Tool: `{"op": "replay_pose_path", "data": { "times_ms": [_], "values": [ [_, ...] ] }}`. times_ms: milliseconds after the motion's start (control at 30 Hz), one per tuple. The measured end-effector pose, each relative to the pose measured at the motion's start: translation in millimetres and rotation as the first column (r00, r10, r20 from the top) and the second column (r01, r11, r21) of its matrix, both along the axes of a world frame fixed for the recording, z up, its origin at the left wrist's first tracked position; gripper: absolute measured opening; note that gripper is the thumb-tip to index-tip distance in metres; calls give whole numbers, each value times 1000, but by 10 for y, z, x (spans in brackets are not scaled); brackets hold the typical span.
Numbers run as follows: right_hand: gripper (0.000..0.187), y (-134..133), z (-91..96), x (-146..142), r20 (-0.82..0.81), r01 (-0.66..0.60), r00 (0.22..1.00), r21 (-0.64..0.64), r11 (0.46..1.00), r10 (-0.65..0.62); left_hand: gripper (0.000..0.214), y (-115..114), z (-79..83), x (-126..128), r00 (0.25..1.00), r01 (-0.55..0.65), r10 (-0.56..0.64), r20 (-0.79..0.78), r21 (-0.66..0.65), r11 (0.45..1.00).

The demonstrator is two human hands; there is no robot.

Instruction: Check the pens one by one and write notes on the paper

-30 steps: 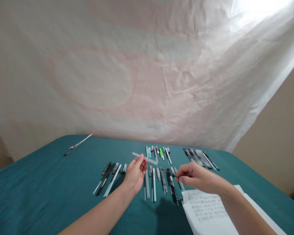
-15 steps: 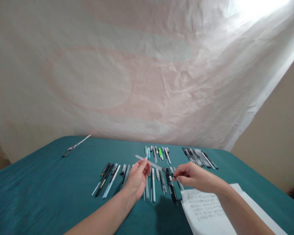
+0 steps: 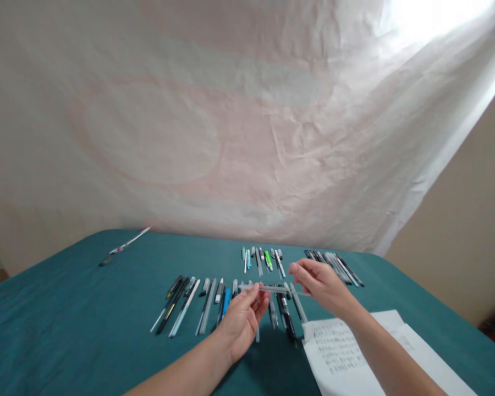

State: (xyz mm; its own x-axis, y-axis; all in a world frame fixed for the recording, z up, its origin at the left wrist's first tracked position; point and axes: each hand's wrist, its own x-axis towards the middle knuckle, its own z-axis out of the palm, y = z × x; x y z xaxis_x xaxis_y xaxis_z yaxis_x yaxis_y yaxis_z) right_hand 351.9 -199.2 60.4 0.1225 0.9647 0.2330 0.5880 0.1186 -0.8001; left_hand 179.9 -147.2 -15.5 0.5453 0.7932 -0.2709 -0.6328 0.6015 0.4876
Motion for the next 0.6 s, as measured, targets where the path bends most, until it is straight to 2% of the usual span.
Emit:
{"op": "replay_pose_path", "data": {
  "times_ms": [67, 133, 167, 267, 333, 467, 600],
  "values": [
    [40, 96, -102, 143, 20, 68, 997, 14, 998, -68, 3, 28, -16, -9, 1000, -10, 10, 16, -38, 999],
    [39, 241, -272, 338, 179, 133, 975, -2, 991, -130, 1, 44, -28, -15, 1000, -13, 14, 26, -62, 998],
    [36, 330, -371, 436, 309, 158, 940, -25, 987, -143, 1, 47, -32, -16, 1000, -11, 13, 26, -68, 998],
    [23, 627, -654, 662, 423, 186, 894, -54, 981, -146, 3, 38, -41, -17, 1000, 5, -3, 20, -69, 998],
    [23, 816, -782, 735, 483, 194, 864, -65, 979, -139, 4, 28, -45, -19, 1000, 13, -12, 12, -64, 998],
    [29, 1101, -897, 755, 580, 190, 807, -76, 979, -112, 7, 19, -54, -29, 999, 55, -55, 2, -54, 997],
    [27, 1246, -951, 736, 643, 189, 761, -89, 978, -89, 10, 16, -57, -38, 994, 106, -106, 4, -39, 994]
  ]
}}
